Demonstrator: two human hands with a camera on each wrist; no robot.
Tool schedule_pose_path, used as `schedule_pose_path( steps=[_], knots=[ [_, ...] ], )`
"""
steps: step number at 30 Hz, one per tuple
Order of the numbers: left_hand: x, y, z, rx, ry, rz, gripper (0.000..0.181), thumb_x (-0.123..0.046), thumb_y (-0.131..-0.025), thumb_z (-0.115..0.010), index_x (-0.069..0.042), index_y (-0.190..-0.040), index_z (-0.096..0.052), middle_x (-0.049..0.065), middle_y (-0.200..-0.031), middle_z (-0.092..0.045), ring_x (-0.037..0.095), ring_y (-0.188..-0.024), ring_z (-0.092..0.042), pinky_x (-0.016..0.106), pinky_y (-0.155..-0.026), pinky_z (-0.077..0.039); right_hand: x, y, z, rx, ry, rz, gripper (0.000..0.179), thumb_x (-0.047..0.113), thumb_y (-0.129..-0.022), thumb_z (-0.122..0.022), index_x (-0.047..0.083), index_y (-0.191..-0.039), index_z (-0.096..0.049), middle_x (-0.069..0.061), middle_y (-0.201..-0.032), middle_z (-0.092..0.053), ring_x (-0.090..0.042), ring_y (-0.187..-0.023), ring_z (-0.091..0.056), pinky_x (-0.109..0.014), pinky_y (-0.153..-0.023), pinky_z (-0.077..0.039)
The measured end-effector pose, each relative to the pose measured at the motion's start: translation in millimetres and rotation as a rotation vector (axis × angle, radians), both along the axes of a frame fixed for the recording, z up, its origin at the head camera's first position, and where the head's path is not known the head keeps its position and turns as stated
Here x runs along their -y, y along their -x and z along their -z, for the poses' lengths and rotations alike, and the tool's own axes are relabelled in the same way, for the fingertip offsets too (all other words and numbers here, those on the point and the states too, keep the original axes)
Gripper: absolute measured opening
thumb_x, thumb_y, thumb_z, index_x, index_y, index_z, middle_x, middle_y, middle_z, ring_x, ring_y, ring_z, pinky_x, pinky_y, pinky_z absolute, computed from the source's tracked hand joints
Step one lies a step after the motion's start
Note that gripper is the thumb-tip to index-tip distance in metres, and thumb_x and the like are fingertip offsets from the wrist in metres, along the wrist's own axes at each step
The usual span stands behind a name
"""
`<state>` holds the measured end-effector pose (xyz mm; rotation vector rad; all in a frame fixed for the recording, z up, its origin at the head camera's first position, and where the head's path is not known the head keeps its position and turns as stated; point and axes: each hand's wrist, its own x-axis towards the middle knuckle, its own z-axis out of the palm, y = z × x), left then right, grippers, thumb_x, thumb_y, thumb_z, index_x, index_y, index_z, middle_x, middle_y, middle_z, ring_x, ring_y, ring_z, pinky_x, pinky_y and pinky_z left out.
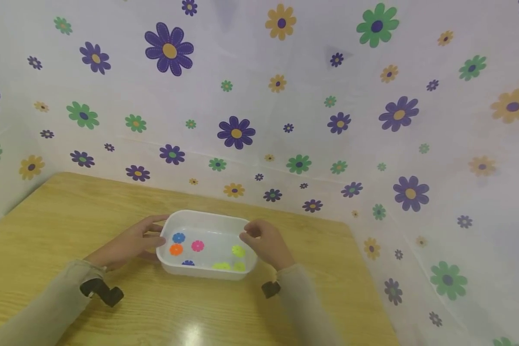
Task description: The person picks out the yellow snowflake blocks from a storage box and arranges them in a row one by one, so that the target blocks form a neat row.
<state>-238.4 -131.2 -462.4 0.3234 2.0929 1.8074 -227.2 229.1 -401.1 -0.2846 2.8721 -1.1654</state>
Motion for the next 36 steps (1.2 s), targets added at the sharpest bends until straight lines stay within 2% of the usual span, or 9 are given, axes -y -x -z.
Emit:
schedule_pose_path(
  steps=[8, 16, 20, 25, 29, 36],
  knots=[
    [0.4, -1.2, -0.3, -0.005, 0.006, -0.004, 0.067, -0.010, -0.103, -0.061, -0.013, -0.162, -0.029, 0.028, -0.145, -0.044, 0.037, -0.116, -0.064, 0.047, -0.083, -0.064, 33, 5.2, 11.3, 0.092, -0.019, -0.065, 0.017, 0.026, -0.097, -0.074, 0.014, -0.108, -0.069, 0.001, -0.102, -0.069, -0.018, -0.097, -0.064, -0.039, -0.091, -0.058],
    [0.8, 0.5, 3.4, -0.016, 0.010, -0.001, 0.067, -0.011, -0.103, -0.061, -0.014, -0.161, -0.030, 0.028, -0.144, -0.044, 0.036, -0.115, -0.064, 0.046, -0.083, -0.064, 45, 7.5, 21.8, 0.106, -0.111, -0.080, 0.011, 0.021, -0.096, -0.074, 0.013, -0.102, -0.069, 0.001, -0.100, -0.067, -0.019, -0.097, -0.061, -0.042, -0.092, -0.056],
    [1.2, 0.7, 3.6, -0.023, 0.009, -0.001, 0.067, -0.011, -0.102, -0.062, -0.013, -0.161, -0.030, 0.028, -0.144, -0.044, 0.036, -0.115, -0.064, 0.046, -0.083, -0.064, 48, 8.3, 24.9, 0.150, -0.121, -0.065, 0.012, 0.020, -0.096, -0.074, 0.012, -0.104, -0.070, -0.003, -0.106, -0.068, -0.024, -0.104, -0.061, -0.046, -0.098, -0.055],
    [1.9, 0.4, 3.4, -0.023, 0.011, -0.003, 0.067, -0.010, -0.102, -0.062, -0.013, -0.161, -0.029, 0.028, -0.144, -0.044, 0.036, -0.115, -0.064, 0.046, -0.083, -0.064, 53, 10.3, 29.9, 0.181, -0.154, -0.049, 0.018, 0.020, -0.095, -0.075, 0.009, -0.108, -0.070, -0.012, -0.124, -0.065, -0.030, -0.115, -0.059, -0.051, -0.103, -0.053],
    [2.1, 0.2, 2.7, -0.019, 0.016, -0.007, 0.067, -0.011, -0.102, -0.062, -0.014, -0.161, -0.030, 0.027, -0.144, -0.044, 0.037, -0.116, -0.063, 0.046, -0.084, -0.064, 55, 11.8, 34.2, 0.196, -0.197, -0.043, 0.023, 0.021, -0.093, -0.076, 0.009, -0.111, -0.069, -0.016, -0.129, -0.059, -0.029, -0.113, -0.057, -0.047, -0.100, -0.054],
    [1.2, 0.2, 0.8, -0.010, 0.014, -0.005, 0.067, -0.012, -0.103, -0.062, -0.014, -0.161, -0.029, 0.027, -0.145, -0.044, 0.037, -0.115, -0.064, 0.046, -0.084, -0.064, 57, 15.7, 36.8, 0.160, -0.279, -0.035, 0.027, 0.012, -0.088, -0.077, 0.006, -0.114, -0.068, -0.016, -0.122, -0.058, -0.030, -0.111, -0.056, -0.051, -0.106, -0.049]
  ],
)
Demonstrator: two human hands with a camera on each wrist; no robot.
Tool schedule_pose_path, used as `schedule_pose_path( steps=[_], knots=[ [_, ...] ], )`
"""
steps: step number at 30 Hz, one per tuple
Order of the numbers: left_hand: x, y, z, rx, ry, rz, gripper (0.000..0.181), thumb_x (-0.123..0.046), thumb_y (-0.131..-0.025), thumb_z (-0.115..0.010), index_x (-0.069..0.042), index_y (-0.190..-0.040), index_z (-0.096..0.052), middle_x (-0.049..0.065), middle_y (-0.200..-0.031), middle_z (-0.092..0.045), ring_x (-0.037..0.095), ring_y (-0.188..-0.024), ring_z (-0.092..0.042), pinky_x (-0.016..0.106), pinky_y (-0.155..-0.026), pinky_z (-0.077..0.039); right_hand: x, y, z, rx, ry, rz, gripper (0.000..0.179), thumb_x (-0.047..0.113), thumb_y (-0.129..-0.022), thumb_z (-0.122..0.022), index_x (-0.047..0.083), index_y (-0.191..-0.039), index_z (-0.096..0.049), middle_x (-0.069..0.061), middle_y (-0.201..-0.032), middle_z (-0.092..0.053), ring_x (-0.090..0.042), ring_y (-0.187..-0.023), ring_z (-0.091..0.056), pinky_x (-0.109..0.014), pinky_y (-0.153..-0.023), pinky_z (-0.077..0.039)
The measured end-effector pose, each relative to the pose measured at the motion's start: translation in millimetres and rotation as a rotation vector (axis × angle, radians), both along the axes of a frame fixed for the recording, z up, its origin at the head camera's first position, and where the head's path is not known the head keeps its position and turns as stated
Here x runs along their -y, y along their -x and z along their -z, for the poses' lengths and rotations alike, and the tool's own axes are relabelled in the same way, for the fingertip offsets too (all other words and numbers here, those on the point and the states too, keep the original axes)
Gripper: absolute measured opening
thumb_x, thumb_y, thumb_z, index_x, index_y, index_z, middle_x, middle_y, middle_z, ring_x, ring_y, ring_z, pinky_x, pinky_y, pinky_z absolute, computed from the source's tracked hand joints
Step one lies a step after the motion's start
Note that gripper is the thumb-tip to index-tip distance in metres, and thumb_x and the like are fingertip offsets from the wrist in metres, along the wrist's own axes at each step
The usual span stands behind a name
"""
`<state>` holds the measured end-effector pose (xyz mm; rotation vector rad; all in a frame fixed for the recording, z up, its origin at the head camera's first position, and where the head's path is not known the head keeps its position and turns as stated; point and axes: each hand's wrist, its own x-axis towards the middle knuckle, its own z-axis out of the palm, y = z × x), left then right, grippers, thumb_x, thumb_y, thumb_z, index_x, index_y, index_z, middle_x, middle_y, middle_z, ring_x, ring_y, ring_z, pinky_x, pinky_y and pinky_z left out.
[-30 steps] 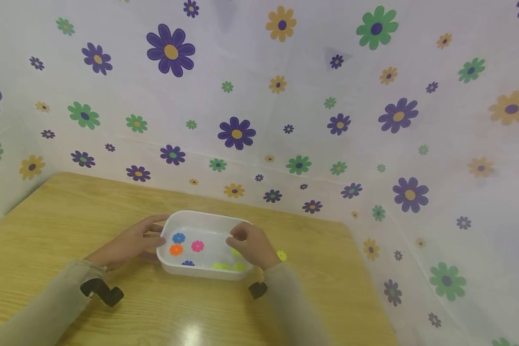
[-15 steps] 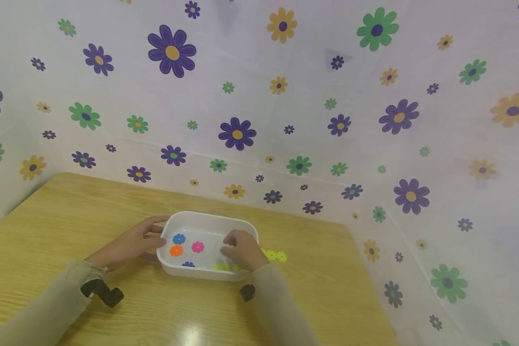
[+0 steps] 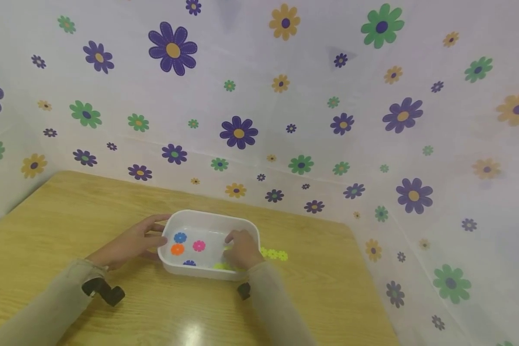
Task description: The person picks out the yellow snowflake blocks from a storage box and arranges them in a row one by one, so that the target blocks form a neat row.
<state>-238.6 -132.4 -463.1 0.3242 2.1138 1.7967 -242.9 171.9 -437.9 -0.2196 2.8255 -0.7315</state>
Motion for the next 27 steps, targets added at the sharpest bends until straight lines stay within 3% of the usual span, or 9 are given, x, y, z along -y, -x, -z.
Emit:
schedule_pose_path(
  steps=[6, 10, 17, 27],
  knots=[
    [-0.6, 0.2, -1.3, 0.007, -0.006, 0.002, 0.067, -0.013, -0.103, -0.062, -0.014, -0.162, -0.029, 0.027, -0.147, -0.044, 0.038, -0.116, -0.063, 0.046, -0.085, -0.064, 1, 4.6, 4.9, 0.016, -0.074, 0.008, 0.028, 0.010, -0.086, -0.078, 0.006, -0.111, -0.069, -0.009, -0.105, -0.058, -0.024, -0.096, -0.056, -0.044, -0.096, -0.052],
    [-0.2, 0.8, -1.3, 0.006, -0.007, 0.002, 0.068, -0.013, -0.103, -0.062, -0.014, -0.161, -0.029, 0.027, -0.147, -0.044, 0.039, -0.117, -0.063, 0.047, -0.085, -0.064, 2, 7.9, 6.9, 0.013, -0.065, -0.007, 0.022, 0.012, -0.087, -0.080, 0.008, -0.106, -0.071, -0.006, -0.100, -0.061, -0.021, -0.093, -0.057, -0.043, -0.092, -0.053],
    [0.3, 0.7, -2.1, 0.002, -0.017, 0.010, 0.069, -0.012, -0.102, -0.063, -0.012, -0.162, -0.028, 0.028, -0.147, -0.044, 0.038, -0.115, -0.064, 0.047, -0.084, -0.064, 1, 9.4, 4.5, 0.044, 0.071, -0.006, 0.005, 0.012, -0.094, -0.075, 0.012, -0.096, -0.071, 0.000, -0.092, -0.066, -0.017, -0.087, -0.059, -0.036, -0.085, -0.056],
    [-0.2, -0.2, -4.1, 0.007, -0.023, 0.014, 0.067, -0.012, -0.102, -0.062, -0.013, -0.161, -0.029, 0.029, -0.146, -0.043, 0.040, -0.117, -0.063, 0.047, -0.084, -0.064, -4, 7.4, -3.4, 0.058, 0.224, 0.000, 0.004, 0.014, -0.096, -0.074, 0.010, -0.096, -0.073, -0.001, -0.088, -0.069, -0.015, -0.077, -0.064, -0.028, -0.073, -0.059]
  ],
)
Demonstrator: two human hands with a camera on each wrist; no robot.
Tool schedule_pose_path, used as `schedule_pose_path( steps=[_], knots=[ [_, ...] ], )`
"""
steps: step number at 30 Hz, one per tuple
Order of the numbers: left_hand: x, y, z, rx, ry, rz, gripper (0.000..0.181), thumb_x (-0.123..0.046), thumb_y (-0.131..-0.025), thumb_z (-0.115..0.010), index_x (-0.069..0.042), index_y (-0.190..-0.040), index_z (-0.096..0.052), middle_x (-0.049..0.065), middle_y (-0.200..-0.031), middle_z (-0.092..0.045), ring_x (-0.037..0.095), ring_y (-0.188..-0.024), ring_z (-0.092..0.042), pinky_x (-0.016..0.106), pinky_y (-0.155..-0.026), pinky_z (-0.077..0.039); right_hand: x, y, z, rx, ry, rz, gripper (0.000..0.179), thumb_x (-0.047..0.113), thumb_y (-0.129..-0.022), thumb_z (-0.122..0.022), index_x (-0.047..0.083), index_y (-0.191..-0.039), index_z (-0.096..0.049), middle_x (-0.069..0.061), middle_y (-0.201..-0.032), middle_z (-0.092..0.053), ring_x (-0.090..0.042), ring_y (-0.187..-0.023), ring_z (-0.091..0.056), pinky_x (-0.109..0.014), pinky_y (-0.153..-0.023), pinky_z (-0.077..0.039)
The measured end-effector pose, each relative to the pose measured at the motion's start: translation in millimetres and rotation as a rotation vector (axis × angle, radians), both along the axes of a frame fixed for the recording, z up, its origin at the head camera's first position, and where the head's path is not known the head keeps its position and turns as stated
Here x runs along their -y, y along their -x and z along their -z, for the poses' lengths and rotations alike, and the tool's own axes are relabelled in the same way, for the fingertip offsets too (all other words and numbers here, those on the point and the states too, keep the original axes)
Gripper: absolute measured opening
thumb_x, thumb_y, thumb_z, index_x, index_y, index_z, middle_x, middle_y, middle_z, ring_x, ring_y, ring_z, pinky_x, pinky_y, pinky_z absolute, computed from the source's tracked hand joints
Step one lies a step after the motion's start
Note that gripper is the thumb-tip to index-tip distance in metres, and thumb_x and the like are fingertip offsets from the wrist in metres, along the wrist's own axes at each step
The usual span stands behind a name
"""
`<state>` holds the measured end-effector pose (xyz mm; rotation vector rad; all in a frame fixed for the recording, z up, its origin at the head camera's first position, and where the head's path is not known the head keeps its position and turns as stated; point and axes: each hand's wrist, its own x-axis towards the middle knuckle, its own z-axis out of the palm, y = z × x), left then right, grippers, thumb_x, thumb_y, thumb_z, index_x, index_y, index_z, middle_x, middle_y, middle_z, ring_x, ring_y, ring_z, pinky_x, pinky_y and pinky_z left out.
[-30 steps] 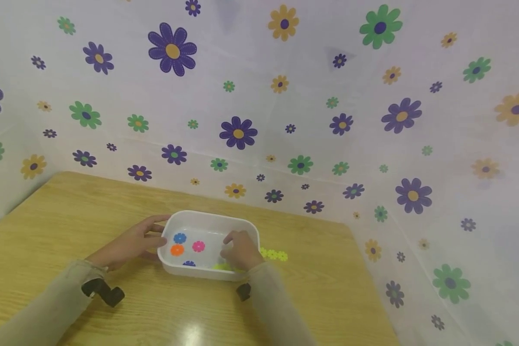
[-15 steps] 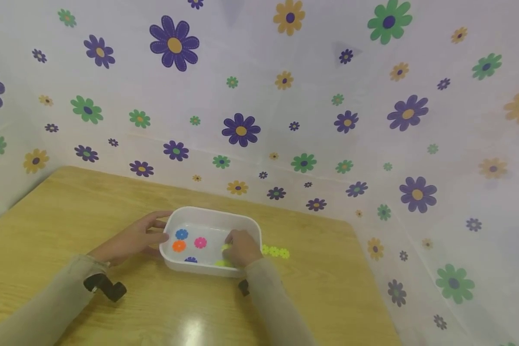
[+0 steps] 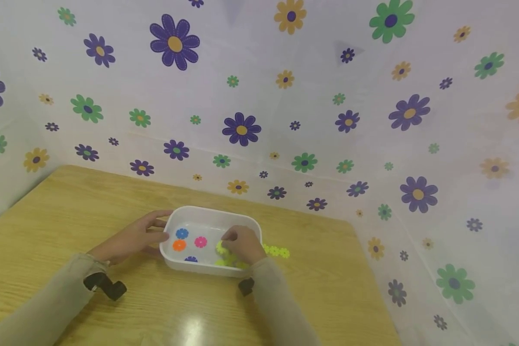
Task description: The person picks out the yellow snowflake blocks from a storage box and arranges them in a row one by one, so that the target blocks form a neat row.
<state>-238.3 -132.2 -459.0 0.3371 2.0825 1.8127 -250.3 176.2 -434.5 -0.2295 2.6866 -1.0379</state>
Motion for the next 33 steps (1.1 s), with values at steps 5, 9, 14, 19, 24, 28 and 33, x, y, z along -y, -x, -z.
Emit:
schedule_pose_path(
  steps=[5, 9, 14, 19, 24, 28, 33],
  knots=[
    [0.3, 0.3, 0.4, -0.004, -0.015, 0.013, 0.068, -0.011, -0.103, -0.061, -0.012, -0.162, -0.028, 0.030, -0.146, -0.042, 0.040, -0.116, -0.063, 0.048, -0.083, -0.064, -9, -0.5, -9.3, -0.007, 0.076, 0.021, 0.006, 0.014, -0.097, -0.072, 0.008, -0.100, -0.073, -0.003, -0.089, -0.070, -0.017, -0.078, -0.067, -0.035, -0.076, -0.061],
    [0.8, 0.5, 1.0, 0.000, -0.005, 0.002, 0.068, -0.011, -0.102, -0.062, -0.013, -0.161, -0.029, 0.029, -0.145, -0.043, 0.039, -0.114, -0.064, 0.047, -0.083, -0.064, -20, -1.8, -19.4, -0.019, 0.094, 0.046, 0.008, 0.015, -0.098, -0.072, 0.009, -0.102, -0.073, -0.003, -0.092, -0.071, -0.018, -0.079, -0.068, -0.042, -0.082, -0.062],
    [0.8, 0.8, 2.2, 0.000, -0.004, 0.002, 0.068, -0.010, -0.103, -0.061, -0.012, -0.162, -0.028, 0.029, -0.145, -0.043, 0.039, -0.114, -0.065, 0.047, -0.082, -0.064, -44, -1.9, -26.0, -0.031, 0.130, 0.111, 0.008, 0.014, -0.098, -0.071, 0.009, -0.104, -0.073, -0.005, -0.095, -0.071, -0.019, -0.081, -0.067, -0.039, -0.081, -0.061],
    [0.0, 1.2, 3.2, 0.003, -0.005, 0.001, 0.067, -0.010, -0.103, -0.061, -0.013, -0.162, -0.028, 0.029, -0.146, -0.043, 0.039, -0.114, -0.065, 0.048, -0.082, -0.064, -75, 0.3, -23.7, -0.049, 0.143, 0.148, 0.009, 0.015, -0.099, -0.070, 0.009, -0.105, -0.071, -0.006, -0.097, -0.071, -0.021, -0.084, -0.067, -0.045, -0.085, -0.061],
    [0.8, 2.1, 3.2, 0.009, -0.005, 0.001, 0.068, -0.010, -0.103, -0.061, -0.014, -0.162, -0.028, 0.029, -0.147, -0.043, 0.037, -0.113, -0.065, 0.048, -0.082, -0.064, -106, -1.1, -21.5, -0.040, 0.173, 0.167, 0.015, 0.017, -0.100, -0.068, 0.005, -0.110, -0.069, -0.010, -0.106, -0.070, -0.029, -0.095, -0.068, -0.048, -0.091, -0.060],
    [0.5, 2.5, 3.5, 0.013, -0.010, -0.002, 0.068, -0.009, -0.103, -0.061, -0.014, -0.162, -0.029, 0.029, -0.147, -0.043, 0.037, -0.114, -0.065, 0.048, -0.082, -0.064, -128, -3.6, -20.4, -0.034, 0.197, 0.186, 0.020, 0.019, -0.101, -0.067, 0.002, -0.113, -0.067, -0.012, -0.111, -0.069, -0.027, -0.099, -0.068, -0.043, -0.092, -0.060],
    [-0.3, 2.0, 2.8, 0.016, -0.014, -0.004, 0.067, -0.009, -0.103, -0.061, -0.014, -0.161, -0.029, 0.029, -0.145, -0.043, 0.039, -0.114, -0.065, 0.048, -0.082, -0.064, -152, -5.4, -16.2, -0.039, 0.193, 0.217, 0.021, 0.015, -0.102, -0.065, -0.002, -0.114, -0.065, -0.013, -0.110, -0.068, -0.028, -0.099, -0.068, -0.042, -0.092, -0.061]
  ],
)
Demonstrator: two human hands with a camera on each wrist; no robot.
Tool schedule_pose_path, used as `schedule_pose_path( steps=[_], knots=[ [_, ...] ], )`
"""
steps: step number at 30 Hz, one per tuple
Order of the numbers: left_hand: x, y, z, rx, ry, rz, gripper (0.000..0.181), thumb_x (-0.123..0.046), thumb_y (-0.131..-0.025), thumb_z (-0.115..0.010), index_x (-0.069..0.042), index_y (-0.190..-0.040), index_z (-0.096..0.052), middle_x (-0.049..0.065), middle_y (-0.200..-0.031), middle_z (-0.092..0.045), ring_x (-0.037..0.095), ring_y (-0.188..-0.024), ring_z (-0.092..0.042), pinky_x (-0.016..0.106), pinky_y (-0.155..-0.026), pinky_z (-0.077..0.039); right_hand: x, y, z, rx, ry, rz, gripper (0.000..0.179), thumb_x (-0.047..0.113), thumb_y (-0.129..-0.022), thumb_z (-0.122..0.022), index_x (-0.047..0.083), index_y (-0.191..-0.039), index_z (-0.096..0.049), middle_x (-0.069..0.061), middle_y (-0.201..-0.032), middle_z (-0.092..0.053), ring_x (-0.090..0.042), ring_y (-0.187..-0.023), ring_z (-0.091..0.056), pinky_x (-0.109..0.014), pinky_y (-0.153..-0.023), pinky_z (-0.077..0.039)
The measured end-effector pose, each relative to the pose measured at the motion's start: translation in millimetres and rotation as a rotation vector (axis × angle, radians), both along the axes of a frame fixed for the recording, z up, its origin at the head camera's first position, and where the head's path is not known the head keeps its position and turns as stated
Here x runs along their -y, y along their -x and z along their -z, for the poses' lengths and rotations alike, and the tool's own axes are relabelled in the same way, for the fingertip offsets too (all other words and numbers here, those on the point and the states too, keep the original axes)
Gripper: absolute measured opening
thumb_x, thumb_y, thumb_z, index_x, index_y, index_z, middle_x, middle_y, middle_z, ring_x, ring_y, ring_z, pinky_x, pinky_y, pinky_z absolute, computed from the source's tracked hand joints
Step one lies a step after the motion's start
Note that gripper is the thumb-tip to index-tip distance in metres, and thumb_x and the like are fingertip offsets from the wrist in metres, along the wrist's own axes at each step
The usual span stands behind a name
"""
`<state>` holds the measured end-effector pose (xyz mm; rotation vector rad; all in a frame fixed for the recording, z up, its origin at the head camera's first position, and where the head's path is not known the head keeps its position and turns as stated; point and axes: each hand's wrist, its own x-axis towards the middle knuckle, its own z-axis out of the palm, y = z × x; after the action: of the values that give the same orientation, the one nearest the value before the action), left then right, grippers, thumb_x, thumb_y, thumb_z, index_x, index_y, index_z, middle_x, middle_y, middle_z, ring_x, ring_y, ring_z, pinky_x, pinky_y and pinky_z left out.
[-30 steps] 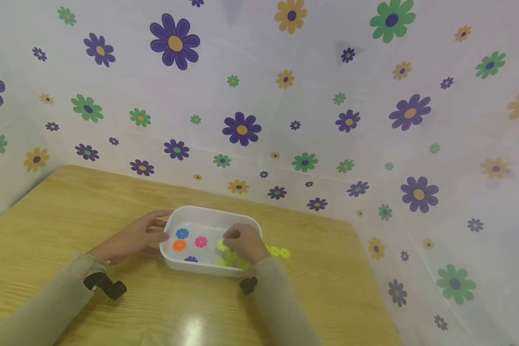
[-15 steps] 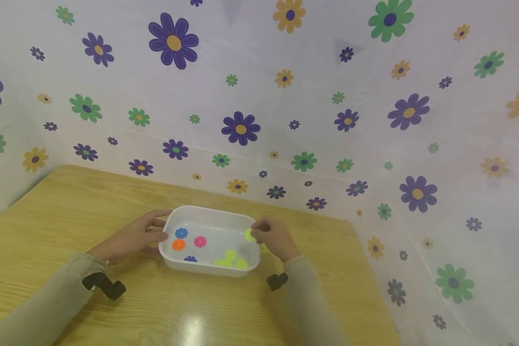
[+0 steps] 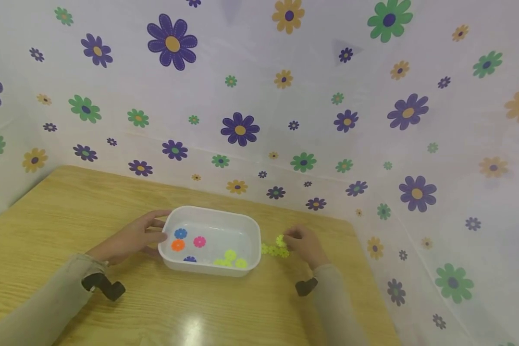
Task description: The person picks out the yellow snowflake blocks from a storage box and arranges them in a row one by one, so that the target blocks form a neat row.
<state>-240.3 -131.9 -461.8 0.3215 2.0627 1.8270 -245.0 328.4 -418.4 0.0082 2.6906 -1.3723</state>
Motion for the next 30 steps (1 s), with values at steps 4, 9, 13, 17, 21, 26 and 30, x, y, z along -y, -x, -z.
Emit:
schedule_pose_path(
  steps=[4, 9, 13, 17, 21, 26, 30],
  knots=[
    [0.3, -0.4, -0.6, 0.003, -0.001, -0.001, 0.067, -0.008, -0.103, -0.061, -0.014, -0.161, -0.028, 0.029, -0.146, -0.043, 0.038, -0.114, -0.065, 0.048, -0.082, -0.064, -17, -3.3, 6.0, 0.018, -0.017, 0.037, 0.020, 0.012, -0.102, -0.063, -0.004, -0.114, -0.065, -0.015, -0.106, -0.067, -0.031, -0.096, -0.068, -0.044, -0.089, -0.061],
    [1.1, -0.5, -1.0, -0.002, 0.001, 0.002, 0.068, -0.008, -0.103, -0.060, -0.013, -0.162, -0.027, 0.029, -0.147, -0.043, 0.038, -0.114, -0.065, 0.048, -0.082, -0.064, -33, -6.3, 17.2, 0.061, -0.042, 0.081, 0.019, 0.010, -0.102, -0.062, -0.005, -0.112, -0.064, -0.015, -0.104, -0.067, -0.026, -0.092, -0.068, -0.040, -0.085, -0.062],
    [0.7, -1.1, -1.3, -0.004, -0.008, 0.005, 0.068, -0.008, -0.103, -0.060, -0.012, -0.162, -0.026, 0.030, -0.147, -0.042, 0.039, -0.115, -0.065, 0.048, -0.083, -0.064, -40, -5.4, 25.4, 0.082, -0.058, 0.114, 0.018, 0.010, -0.101, -0.064, -0.005, -0.110, -0.064, -0.013, -0.102, -0.067, -0.021, -0.088, -0.066, -0.035, -0.079, -0.061],
    [0.3, -2.1, -2.1, -0.009, -0.018, 0.009, 0.069, -0.009, -0.103, -0.060, -0.011, -0.162, -0.026, 0.031, -0.146, -0.042, 0.040, -0.115, -0.064, 0.048, -0.083, -0.064, -42, -4.2, 31.4, 0.094, -0.049, 0.124, 0.016, 0.009, -0.099, -0.065, -0.005, -0.108, -0.065, -0.014, -0.100, -0.068, -0.021, -0.084, -0.066, -0.034, -0.076, -0.062],
    [0.4, -2.2, -2.5, -0.003, -0.013, 0.005, 0.068, -0.008, -0.103, -0.060, -0.012, -0.162, -0.027, 0.030, -0.147, -0.042, 0.039, -0.115, -0.065, 0.049, -0.083, -0.064, -43, -2.6, 35.6, 0.098, -0.044, 0.133, 0.014, 0.007, -0.099, -0.065, -0.004, -0.106, -0.065, -0.014, -0.100, -0.068, -0.021, -0.083, -0.067, -0.034, -0.075, -0.062],
    [1.1, -1.6, -1.6, -0.001, -0.009, 0.004, 0.067, -0.009, -0.103, -0.060, -0.012, -0.162, -0.028, 0.030, -0.146, -0.043, 0.037, -0.113, -0.065, 0.049, -0.083, -0.064, -44, -0.3, 39.4, 0.095, -0.068, 0.138, 0.012, 0.007, -0.097, -0.065, -0.002, -0.103, -0.067, -0.011, -0.095, -0.068, -0.020, -0.081, -0.065, -0.030, -0.070, -0.060],
    [1.9, -0.5, -0.5, 0.001, -0.012, 0.006, 0.067, -0.009, -0.103, -0.061, -0.013, -0.161, -0.028, 0.029, -0.145, -0.043, 0.037, -0.113, -0.066, 0.049, -0.083, -0.064, -43, -0.1, 39.6, 0.104, -0.075, 0.137, 0.012, 0.008, -0.097, -0.065, -0.002, -0.103, -0.067, -0.011, -0.094, -0.068, -0.019, -0.080, -0.064, -0.028, -0.068, -0.059]
  ],
)
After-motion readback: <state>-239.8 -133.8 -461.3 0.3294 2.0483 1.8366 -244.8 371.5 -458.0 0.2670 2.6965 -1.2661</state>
